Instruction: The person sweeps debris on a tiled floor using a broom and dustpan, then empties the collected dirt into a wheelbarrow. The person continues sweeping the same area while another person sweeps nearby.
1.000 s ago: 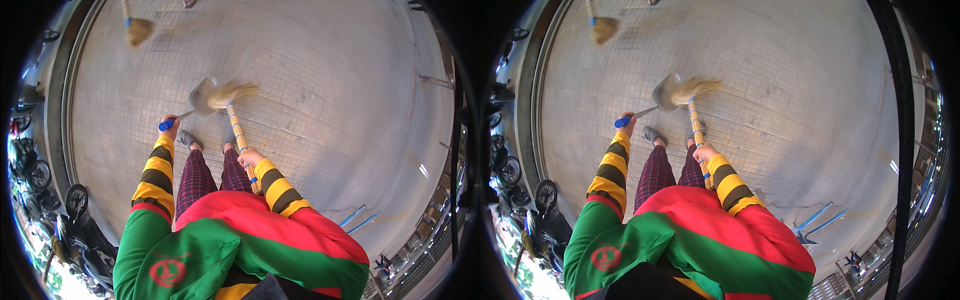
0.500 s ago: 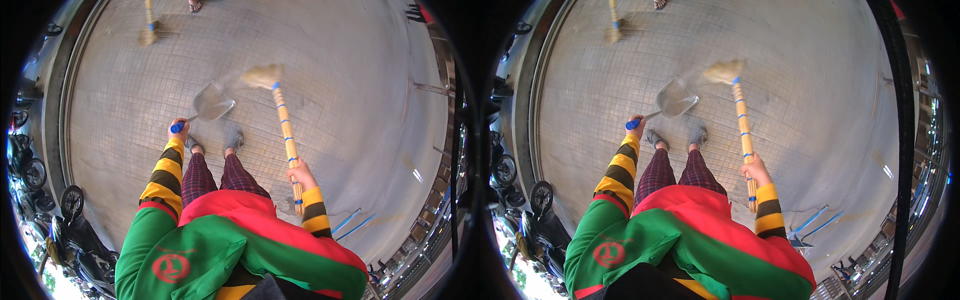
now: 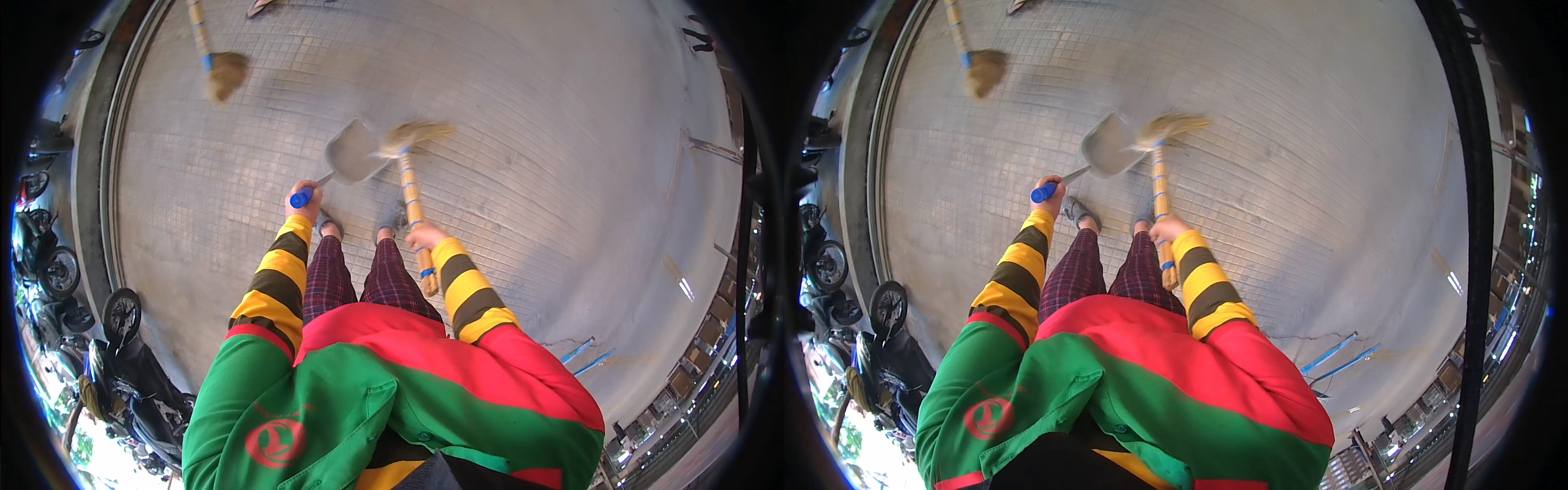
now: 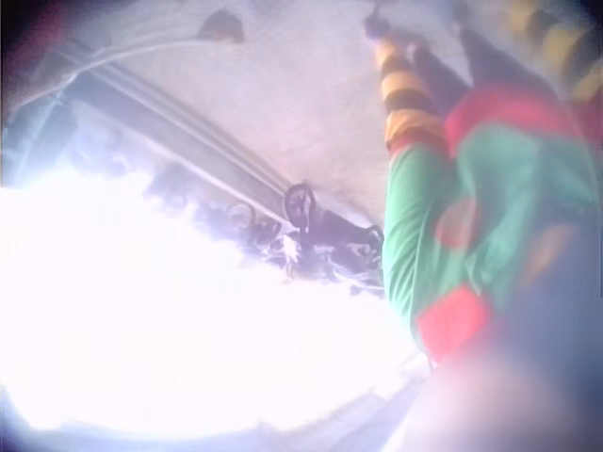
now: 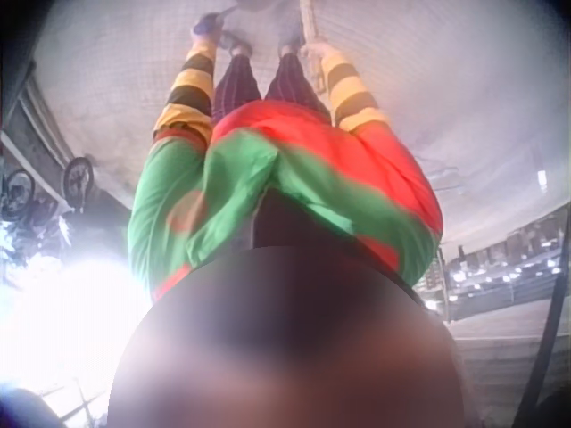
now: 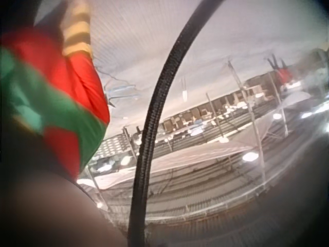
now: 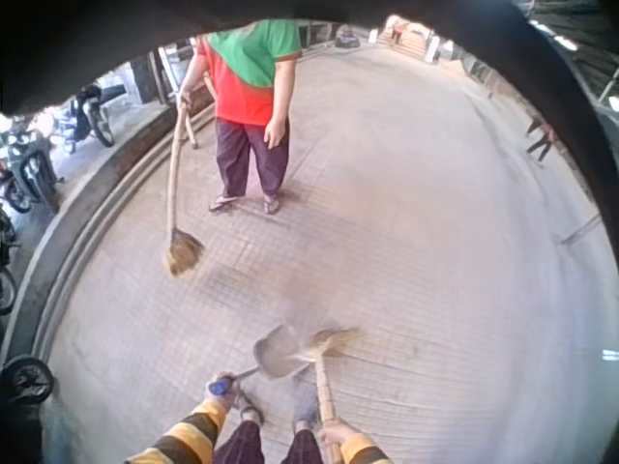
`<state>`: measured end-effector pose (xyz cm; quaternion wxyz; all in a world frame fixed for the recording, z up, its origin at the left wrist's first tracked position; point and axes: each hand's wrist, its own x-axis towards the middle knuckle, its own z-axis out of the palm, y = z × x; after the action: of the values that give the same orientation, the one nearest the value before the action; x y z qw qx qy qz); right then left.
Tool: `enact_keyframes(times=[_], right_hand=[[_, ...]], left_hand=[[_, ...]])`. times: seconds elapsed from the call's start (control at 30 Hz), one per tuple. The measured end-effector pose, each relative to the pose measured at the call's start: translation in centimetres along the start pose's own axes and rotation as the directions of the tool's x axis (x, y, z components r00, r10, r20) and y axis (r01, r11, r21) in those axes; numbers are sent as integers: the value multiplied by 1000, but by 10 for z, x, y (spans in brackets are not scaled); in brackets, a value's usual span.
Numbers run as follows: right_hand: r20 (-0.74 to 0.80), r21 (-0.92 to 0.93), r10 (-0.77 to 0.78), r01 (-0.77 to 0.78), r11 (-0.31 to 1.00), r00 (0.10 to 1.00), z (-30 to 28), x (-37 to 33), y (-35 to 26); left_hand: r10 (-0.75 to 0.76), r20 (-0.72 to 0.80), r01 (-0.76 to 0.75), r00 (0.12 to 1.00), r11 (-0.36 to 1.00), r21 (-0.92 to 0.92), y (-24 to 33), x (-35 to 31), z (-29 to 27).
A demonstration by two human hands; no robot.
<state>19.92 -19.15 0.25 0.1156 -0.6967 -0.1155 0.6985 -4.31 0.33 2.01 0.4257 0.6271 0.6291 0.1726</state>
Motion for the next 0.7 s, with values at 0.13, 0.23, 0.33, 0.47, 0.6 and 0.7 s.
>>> enact_keyframes(times=[0.13, 0.23, 0.33, 0.47, 0.6, 0.7], right_hand=[[207, -46, 13, -4, 999, 978, 33, -35, -10], [95, -197, -46, 64, 978, 994, 20, -78, -14], [-71, -162, -86, 74, 984, 994, -19, -132, -7], [-266, -14, -74, 73, 997, 961, -75, -154, -5], [-470, -144, -121, 59, 988, 874, -125, -79, -31], [-351, -179, -51, -14, 984, 935, -141, -10, -55]], left_hand=[[-29, 20, 28, 999, 999, 19, 0, 2, -1], [-59, 22, 58, 998, 997, 41, 1, 5, -4], [-140, 33, 139, 990, 989, 48, 4, 5, -3], [-101, 7, 100, 995, 994, 50, 6, 2, -2], [-81, 4, 80, 997, 996, 46, 4, 3, -2], [-100, 13, 99, 995, 995, 21, -1, 6, -2]])
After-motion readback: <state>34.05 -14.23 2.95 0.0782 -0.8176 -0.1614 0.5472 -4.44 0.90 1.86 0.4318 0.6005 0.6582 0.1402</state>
